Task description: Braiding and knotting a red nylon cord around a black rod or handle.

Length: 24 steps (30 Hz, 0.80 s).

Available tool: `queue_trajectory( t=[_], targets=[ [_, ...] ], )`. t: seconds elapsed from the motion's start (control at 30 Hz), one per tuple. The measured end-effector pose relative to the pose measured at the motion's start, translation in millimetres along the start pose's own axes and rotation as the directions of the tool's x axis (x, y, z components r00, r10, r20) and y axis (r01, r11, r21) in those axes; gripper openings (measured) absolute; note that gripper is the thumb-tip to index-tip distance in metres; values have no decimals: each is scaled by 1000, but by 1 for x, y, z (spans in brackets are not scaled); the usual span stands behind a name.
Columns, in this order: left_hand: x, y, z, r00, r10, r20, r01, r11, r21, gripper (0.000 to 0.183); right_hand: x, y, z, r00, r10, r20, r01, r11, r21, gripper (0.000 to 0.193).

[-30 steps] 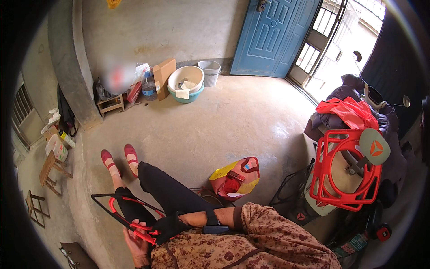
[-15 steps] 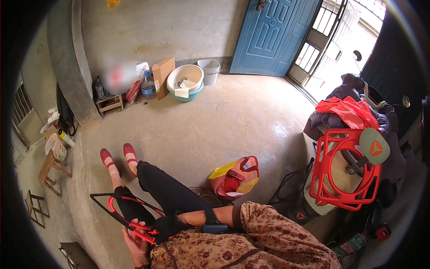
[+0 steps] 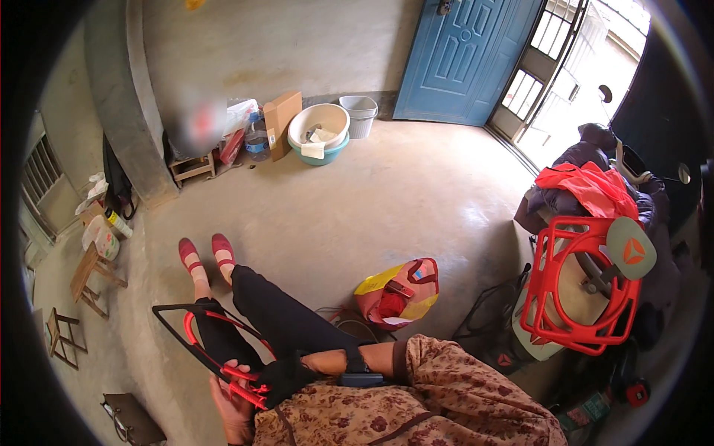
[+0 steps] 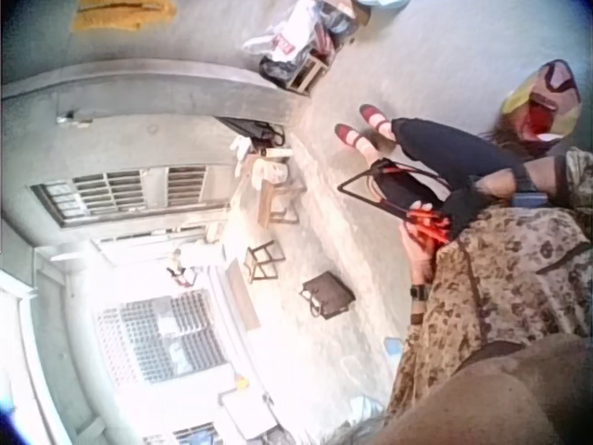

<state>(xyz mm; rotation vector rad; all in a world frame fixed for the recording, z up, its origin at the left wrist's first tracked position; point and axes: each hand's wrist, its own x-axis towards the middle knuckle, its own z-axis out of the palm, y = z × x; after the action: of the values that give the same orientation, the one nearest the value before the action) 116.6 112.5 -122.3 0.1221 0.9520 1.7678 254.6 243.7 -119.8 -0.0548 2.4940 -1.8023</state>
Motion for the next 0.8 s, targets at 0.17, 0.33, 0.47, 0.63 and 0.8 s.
queue_trajectory(
  t=[0.17,0.33,0.47,0.63,0.8],
  targets=[
    [-6,-1,2,999,28,40,-28,999,15,57,0,1,5,998,-56,-5,56,996,-74,42],
    [5,-7,-8,999,-22,42,24,998,-51,58,-4,-10,-1,999,44,-13,-44,998,-47,32],
    [10,-8,-17,997,-40,72,47,993,-104,58,0,-15,-1,990,128,50,-124,989,-76,36],
    [7,-4,-14,997,-35,64,42,993,-111,59,9,-10,4,998,68,8,-63,951,-303,39],
    [4,-6,-6,993,11,116,2,994,-113,55,7,-6,7,1000,-26,-6,23,957,-290,34]
  ],
)
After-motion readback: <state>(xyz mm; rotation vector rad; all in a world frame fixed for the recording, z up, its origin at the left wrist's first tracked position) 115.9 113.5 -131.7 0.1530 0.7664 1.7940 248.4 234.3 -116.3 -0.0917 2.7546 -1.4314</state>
